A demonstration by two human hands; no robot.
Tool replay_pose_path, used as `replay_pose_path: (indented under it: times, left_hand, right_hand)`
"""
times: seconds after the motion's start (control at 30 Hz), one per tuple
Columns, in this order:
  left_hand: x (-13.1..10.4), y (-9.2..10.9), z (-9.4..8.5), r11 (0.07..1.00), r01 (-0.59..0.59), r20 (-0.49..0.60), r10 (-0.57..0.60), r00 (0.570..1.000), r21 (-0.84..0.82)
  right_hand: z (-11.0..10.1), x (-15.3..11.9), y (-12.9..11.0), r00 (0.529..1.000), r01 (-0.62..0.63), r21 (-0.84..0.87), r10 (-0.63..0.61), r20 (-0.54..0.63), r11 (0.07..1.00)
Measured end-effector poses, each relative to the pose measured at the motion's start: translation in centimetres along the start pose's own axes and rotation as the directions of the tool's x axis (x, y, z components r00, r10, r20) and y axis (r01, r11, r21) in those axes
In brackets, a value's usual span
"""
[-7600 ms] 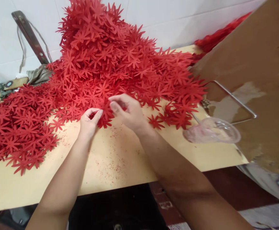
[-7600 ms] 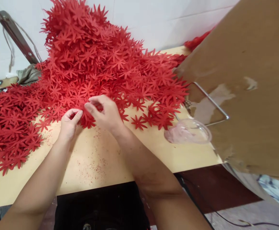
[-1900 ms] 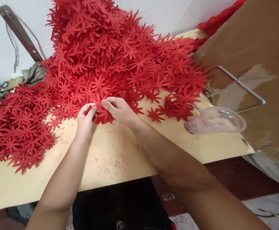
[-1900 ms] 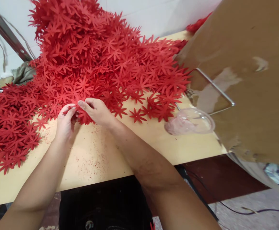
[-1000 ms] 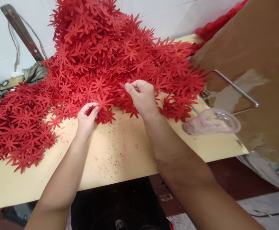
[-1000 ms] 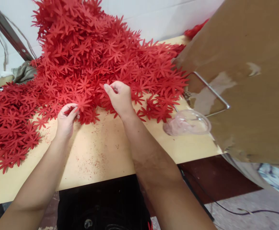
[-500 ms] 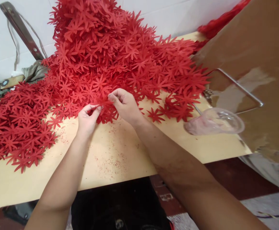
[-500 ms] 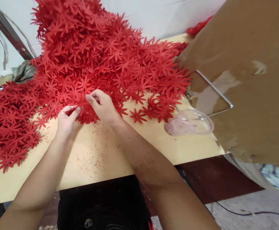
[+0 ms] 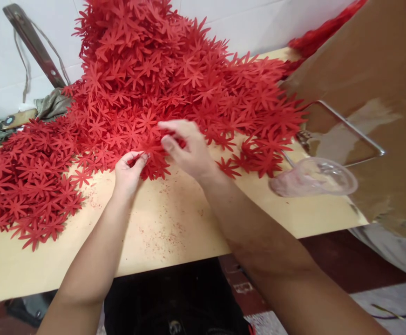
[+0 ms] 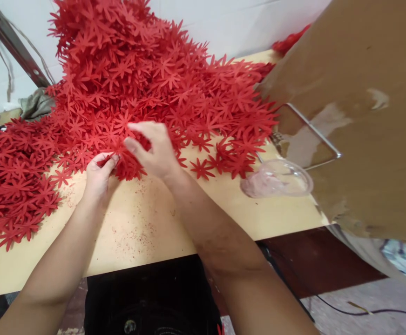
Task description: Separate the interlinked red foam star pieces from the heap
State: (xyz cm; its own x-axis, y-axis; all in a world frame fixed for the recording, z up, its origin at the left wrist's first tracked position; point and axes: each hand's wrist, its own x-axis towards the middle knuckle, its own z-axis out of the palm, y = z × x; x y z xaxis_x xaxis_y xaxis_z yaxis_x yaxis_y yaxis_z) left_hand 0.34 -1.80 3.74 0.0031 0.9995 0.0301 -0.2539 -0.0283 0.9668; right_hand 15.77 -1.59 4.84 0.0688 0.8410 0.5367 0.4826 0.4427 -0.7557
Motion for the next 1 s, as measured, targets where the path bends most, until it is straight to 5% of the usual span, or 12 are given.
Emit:
replay_pose_path:
  times: [0.1,0.23,0.4,0.6,0.77,1.0]
  left_hand:
    - [-0.2,-0.4,0.0,1.000,-0.009,0.035,0.008,0.999,0.009]
    - [-0.1,-1.4,0.0,1.000,0.003,0.036,-0.003,0.999,-0.004]
    - [-0.1,-1.4,0.0,1.000,-0.028,0.039,0.027,0.999,0.015]
    - [-0.1,-0.2,-0.2,0.998,0.057,0.070,-0.054,0.996,-0.039]
    - [0.0,-0.1,-0.2,0.970,0.166,0.131,-0.144,0.981,-0.177]
    - [0.0,-0.7,-0.3,0.975,0.219,0.202,-0.207,0.957,-0.038]
  right_hand:
    - [2.0,-0.8,-0.9,0.980,-0.090,0.238,0.044,0.192,0.967]
    - [2.8,-1.0,-0.4,0.967,-0.238,0.323,0.191,0.171,0.916]
    - [2.4,-1.0,-0.7,0.969,-0.238,0.254,0.210,0.132,0.937]
    - [0.7,0.0,0.1,0.969,-0.215,0.210,0.235,-0.075,0.954]
    - [-1.0,1.4,4.2,0.926,-0.217,0.147,0.251,-0.282,0.965]
    - [-2.1,2.0,9.0,0.929,-0.248,-0.281,0.145,-0.341,0.927]
